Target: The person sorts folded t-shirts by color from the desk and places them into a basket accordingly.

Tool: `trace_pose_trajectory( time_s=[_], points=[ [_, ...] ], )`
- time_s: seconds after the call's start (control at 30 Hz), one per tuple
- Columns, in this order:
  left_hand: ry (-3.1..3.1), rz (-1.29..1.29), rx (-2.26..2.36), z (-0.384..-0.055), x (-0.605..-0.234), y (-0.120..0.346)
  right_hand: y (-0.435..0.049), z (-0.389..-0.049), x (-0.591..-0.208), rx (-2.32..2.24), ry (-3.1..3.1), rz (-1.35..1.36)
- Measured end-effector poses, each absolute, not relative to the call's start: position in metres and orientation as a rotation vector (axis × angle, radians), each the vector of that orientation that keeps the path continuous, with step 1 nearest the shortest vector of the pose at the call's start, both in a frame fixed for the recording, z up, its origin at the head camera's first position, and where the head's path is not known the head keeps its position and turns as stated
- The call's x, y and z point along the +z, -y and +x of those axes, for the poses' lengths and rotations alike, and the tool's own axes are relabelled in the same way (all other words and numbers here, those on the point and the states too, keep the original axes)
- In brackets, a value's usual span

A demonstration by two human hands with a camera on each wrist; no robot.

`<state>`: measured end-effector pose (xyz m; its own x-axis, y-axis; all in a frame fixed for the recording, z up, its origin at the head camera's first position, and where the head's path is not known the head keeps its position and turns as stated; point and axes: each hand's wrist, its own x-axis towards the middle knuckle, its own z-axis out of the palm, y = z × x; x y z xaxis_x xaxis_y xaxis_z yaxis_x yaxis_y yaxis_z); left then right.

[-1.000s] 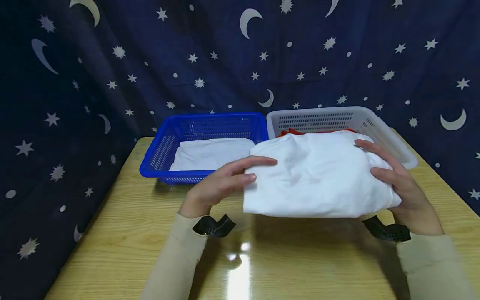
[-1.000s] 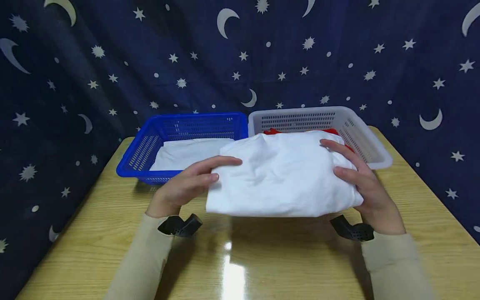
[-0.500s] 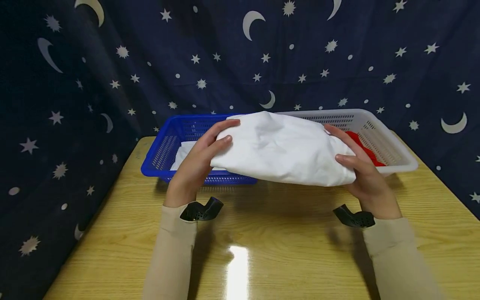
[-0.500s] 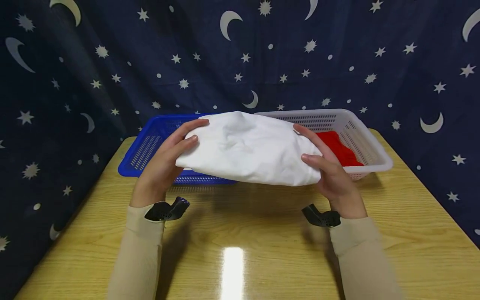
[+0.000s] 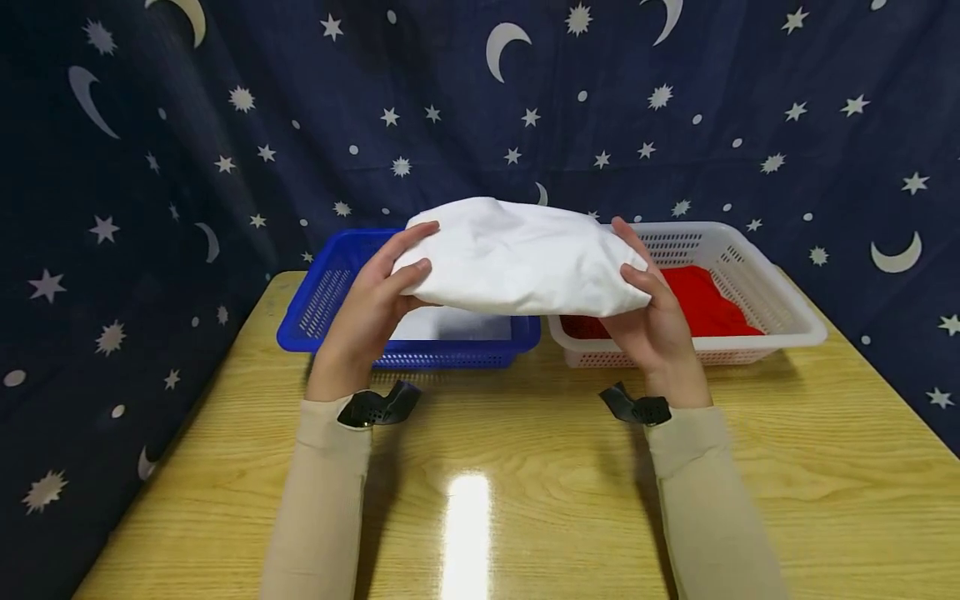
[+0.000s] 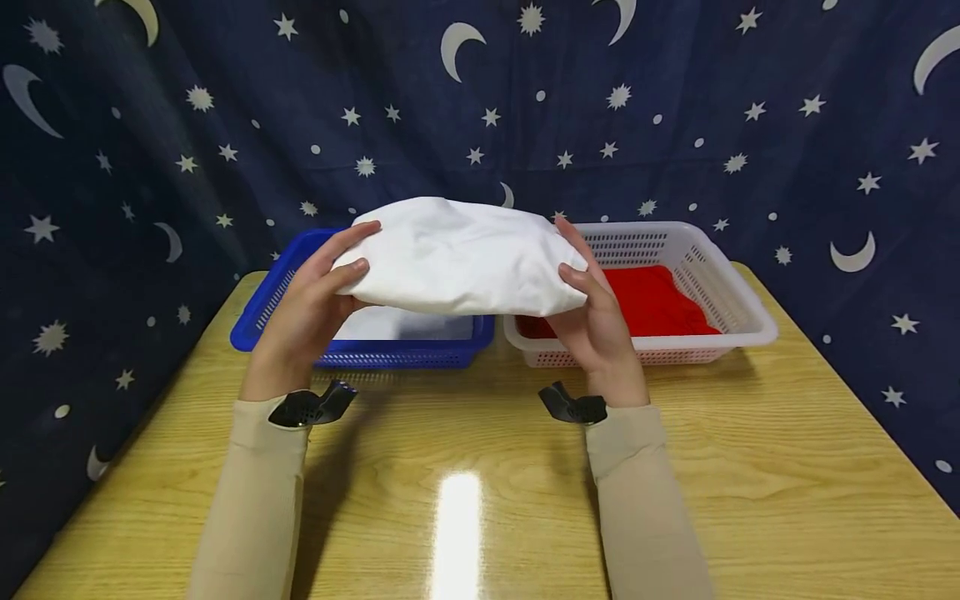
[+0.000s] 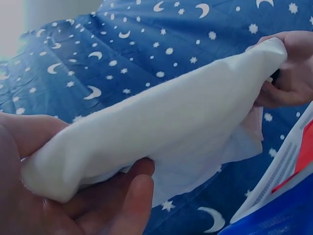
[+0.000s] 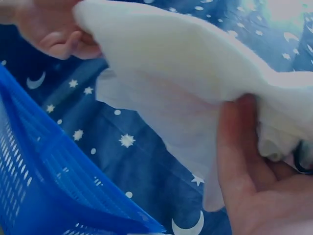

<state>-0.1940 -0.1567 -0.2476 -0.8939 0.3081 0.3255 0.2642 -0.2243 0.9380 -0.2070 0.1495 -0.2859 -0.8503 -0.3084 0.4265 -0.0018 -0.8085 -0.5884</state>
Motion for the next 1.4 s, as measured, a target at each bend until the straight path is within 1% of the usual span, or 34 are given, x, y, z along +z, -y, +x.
trace_pose_trajectory(
  time_s=[0.27,0.53,0.77,1.0,1.2,1.4],
  points=[
    [-1.994,0.569,2.386,-0.199,-0.254,0.176,-0.124,-0.221,-0.298,-2.733,-0.862,-0.75],
    [-2.005,0.354,2.487,-0.207,-0.261,0.192,-0.097,-0.231,-0.307,-2.709,-1.002,-0.66],
    [-2.09,0.237,2.496,-0.211,-0.269,0.205,-0.079,-0.237,-0.311,-2.686,-1.084,-0.644],
    [-2.268,0.081,2.42,-0.218,-0.274,0.213,-0.065,-0.239,-0.307,-2.506,-1.644,-0.579],
    [-2.446,-0.116,2.276,-0.221,-0.278,0.217,-0.058,-0.239,-0.309,-2.137,-2.303,-0.509],
    [-2.561,-0.191,2.131,-0.218,-0.28,0.225,-0.052,-0.239,-0.312,-1.89,-2.536,-0.546]
  ],
)
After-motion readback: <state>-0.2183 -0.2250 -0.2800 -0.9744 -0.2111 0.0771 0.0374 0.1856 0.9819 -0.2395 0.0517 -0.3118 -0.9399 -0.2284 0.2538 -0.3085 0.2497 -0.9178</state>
